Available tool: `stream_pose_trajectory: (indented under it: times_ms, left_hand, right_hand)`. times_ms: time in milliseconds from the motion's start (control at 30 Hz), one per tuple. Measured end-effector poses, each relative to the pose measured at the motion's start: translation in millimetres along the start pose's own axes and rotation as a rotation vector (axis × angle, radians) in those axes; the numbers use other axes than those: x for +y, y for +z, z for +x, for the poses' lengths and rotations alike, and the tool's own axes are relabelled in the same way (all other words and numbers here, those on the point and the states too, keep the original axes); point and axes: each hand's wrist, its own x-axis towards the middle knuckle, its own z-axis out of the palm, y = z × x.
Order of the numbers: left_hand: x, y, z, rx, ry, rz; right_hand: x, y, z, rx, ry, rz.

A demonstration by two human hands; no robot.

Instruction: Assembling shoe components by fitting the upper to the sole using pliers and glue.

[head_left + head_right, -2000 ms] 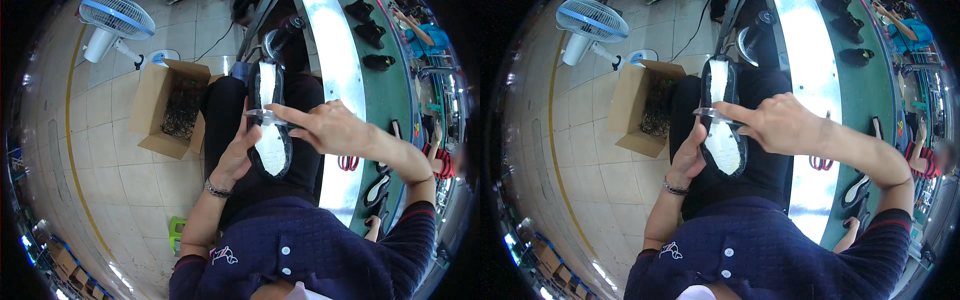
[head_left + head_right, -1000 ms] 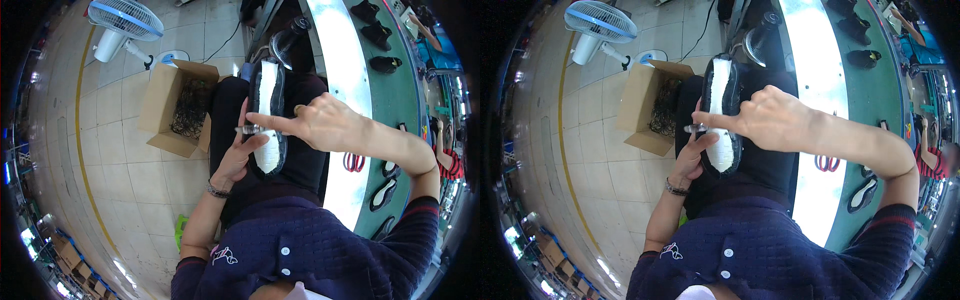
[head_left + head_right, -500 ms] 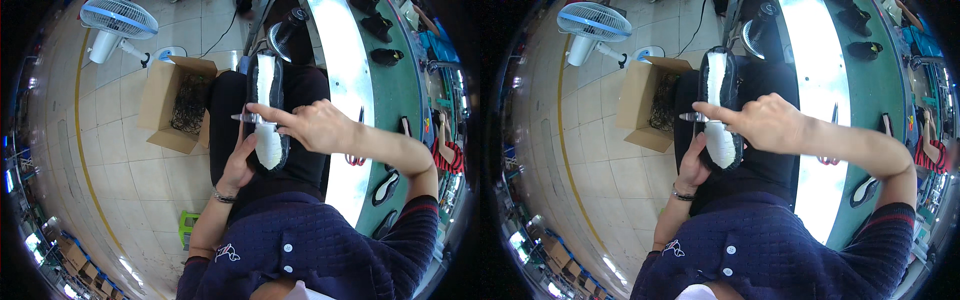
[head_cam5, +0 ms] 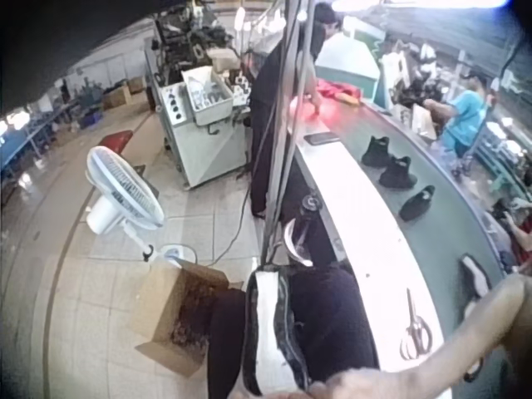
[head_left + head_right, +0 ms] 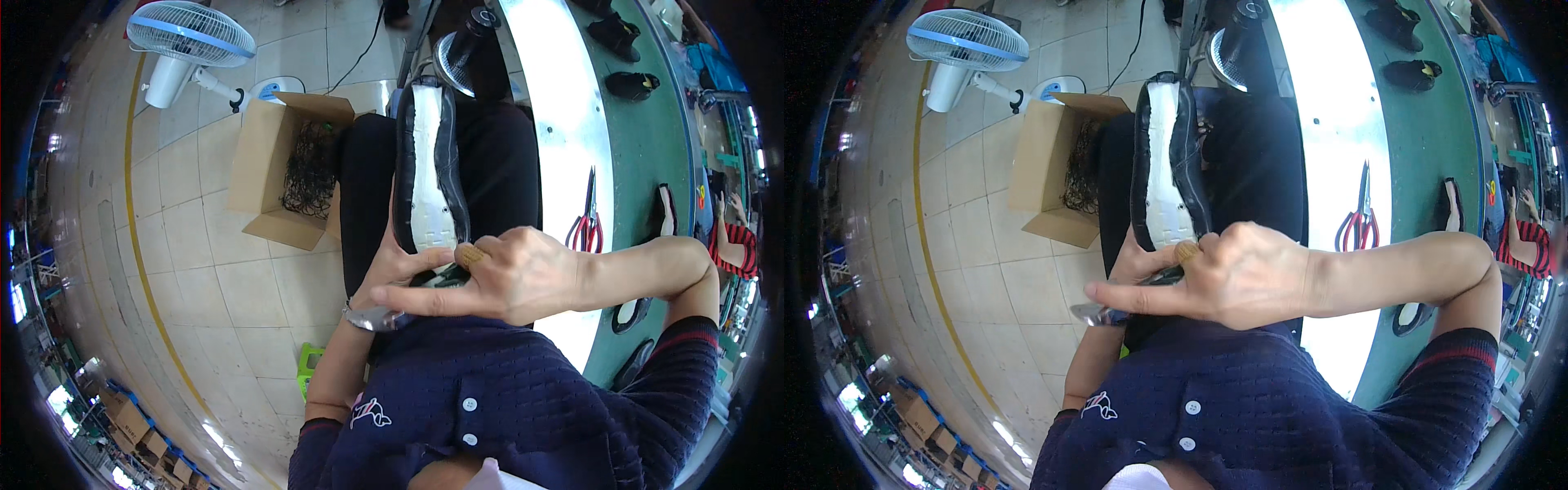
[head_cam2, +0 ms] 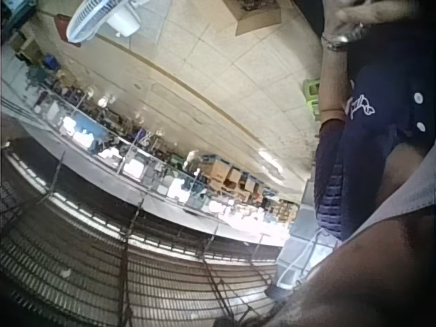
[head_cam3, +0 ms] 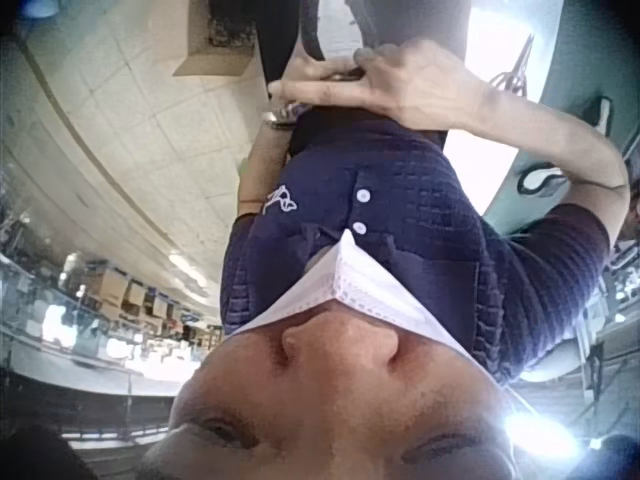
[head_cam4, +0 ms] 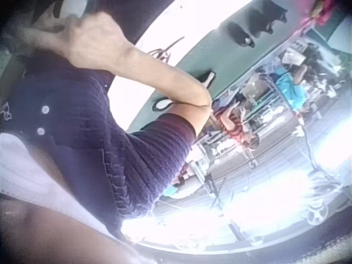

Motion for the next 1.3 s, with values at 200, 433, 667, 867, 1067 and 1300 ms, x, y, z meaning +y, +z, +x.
stream_pose_trajectory:
  times_ms: [200,433,667,867,1067,1300]
  left_hand:
    - [-3,-10,-3,-0.001,-0.336,-0.197]
    - [12,-12,1,-0.132,-0.380,-0.060]
    - [12,-15,5,-0.215,-0.325,-0.015]
    - [25,-10,7,-0.143,-0.212,0.019]
    - [47,-19,36,-0.186,-0.162,-0.056]
    - [63,3,67,-0.112,-0.303,0.028]
  right_hand:
    - [9,-8,3,-0.278,0.310,0.078]
    - [12,4,-6,-0.246,0.326,0.029]
    - [38,3,3,-0.260,0.374,0.064]
    - [45,-26,14,-0.278,0.433,0.100]
    - [64,2,-3,-0.122,0.555,0.160]
    - [41,37,-82,0.524,0.904,0.466]
